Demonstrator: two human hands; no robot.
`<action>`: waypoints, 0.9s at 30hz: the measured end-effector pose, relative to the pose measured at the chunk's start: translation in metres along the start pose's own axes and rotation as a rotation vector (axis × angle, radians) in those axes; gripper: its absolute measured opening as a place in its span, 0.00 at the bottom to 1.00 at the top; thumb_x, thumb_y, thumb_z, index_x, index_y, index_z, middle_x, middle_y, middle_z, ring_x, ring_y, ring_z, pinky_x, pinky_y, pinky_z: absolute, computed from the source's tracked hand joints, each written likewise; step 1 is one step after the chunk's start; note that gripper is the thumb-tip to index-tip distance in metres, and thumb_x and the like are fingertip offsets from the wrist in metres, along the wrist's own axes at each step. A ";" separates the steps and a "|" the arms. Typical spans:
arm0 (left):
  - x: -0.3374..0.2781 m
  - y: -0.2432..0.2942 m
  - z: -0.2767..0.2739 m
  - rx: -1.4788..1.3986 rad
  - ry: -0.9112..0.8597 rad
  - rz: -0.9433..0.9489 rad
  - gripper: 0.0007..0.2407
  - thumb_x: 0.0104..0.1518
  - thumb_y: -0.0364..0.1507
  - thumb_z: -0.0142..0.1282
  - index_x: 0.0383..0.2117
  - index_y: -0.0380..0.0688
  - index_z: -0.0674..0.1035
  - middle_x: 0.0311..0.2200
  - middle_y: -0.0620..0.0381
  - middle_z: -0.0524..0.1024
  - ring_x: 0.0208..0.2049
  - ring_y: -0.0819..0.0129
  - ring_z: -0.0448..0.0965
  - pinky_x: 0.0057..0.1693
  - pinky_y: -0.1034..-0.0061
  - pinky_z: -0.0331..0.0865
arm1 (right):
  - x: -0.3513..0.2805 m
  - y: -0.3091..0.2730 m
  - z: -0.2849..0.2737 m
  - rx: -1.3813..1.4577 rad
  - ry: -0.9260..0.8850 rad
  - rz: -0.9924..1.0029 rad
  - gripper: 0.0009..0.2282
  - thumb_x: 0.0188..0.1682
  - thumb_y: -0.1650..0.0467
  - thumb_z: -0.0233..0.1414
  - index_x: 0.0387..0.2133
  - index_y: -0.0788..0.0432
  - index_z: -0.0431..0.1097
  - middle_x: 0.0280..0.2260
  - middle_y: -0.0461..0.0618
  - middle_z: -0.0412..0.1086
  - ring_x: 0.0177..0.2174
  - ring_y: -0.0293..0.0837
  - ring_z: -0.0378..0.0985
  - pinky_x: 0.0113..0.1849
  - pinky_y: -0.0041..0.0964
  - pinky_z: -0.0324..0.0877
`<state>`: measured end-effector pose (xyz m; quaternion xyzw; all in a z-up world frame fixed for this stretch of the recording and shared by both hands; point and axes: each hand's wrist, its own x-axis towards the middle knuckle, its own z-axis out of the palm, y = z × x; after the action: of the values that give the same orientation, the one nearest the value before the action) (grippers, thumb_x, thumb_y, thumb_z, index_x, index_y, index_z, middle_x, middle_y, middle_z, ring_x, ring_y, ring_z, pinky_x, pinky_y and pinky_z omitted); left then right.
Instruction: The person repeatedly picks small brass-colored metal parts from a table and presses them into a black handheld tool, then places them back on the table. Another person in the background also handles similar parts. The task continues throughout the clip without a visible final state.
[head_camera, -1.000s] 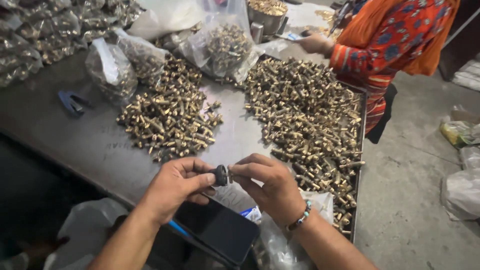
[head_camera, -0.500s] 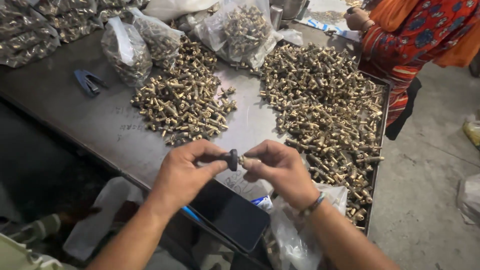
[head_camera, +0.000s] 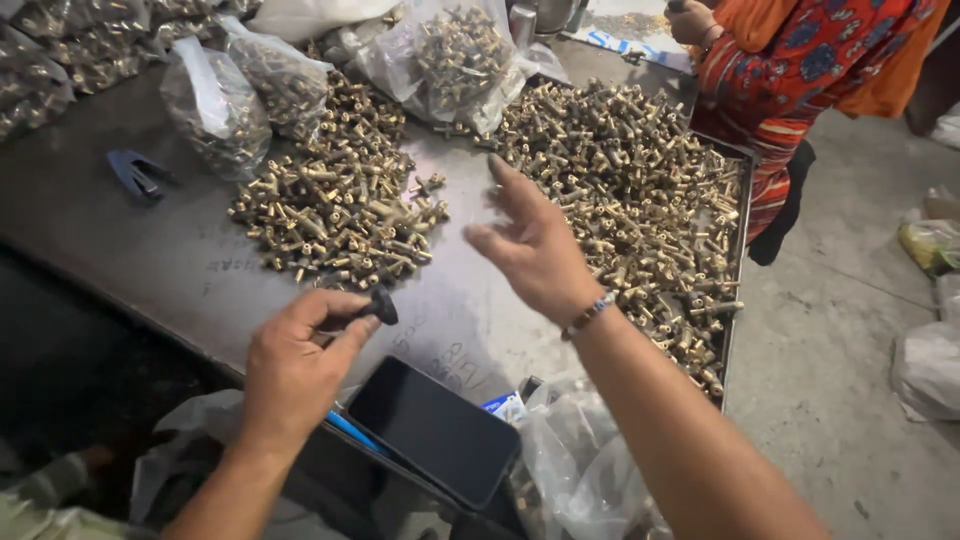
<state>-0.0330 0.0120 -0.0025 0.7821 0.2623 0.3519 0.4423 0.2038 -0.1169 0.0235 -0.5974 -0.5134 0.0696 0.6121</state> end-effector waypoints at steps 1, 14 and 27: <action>0.000 -0.003 0.001 -0.002 0.004 0.004 0.06 0.52 0.26 0.66 0.35 0.43 0.84 0.28 0.57 0.85 0.29 0.71 0.83 0.37 0.77 0.75 | 0.000 0.001 -0.010 -0.002 -0.002 -0.005 0.29 0.51 0.72 0.60 0.63 0.65 0.54 0.54 0.57 0.68 0.54 0.50 0.71 0.52 0.43 0.71; 0.001 -0.001 -0.003 0.127 -0.068 0.151 0.08 0.48 0.26 0.66 0.33 0.43 0.83 0.29 0.55 0.82 0.28 0.65 0.84 0.35 0.73 0.74 | -0.025 0.020 -0.016 -1.108 -0.346 0.154 0.07 0.38 0.66 0.59 0.30 0.48 0.78 0.34 0.51 0.74 0.37 0.56 0.78 0.38 0.51 0.73; 0.003 -0.008 0.001 0.131 -0.099 0.147 0.08 0.48 0.27 0.67 0.33 0.44 0.84 0.28 0.55 0.83 0.27 0.67 0.83 0.36 0.74 0.74 | -0.036 0.019 -0.013 -0.954 -0.091 0.324 0.10 0.38 0.65 0.62 0.33 0.53 0.76 0.28 0.52 0.76 0.30 0.53 0.79 0.33 0.48 0.73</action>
<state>-0.0310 0.0172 -0.0088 0.8431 0.2044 0.3263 0.3755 0.2060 -0.1451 -0.0078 -0.8788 -0.4150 -0.0528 0.2295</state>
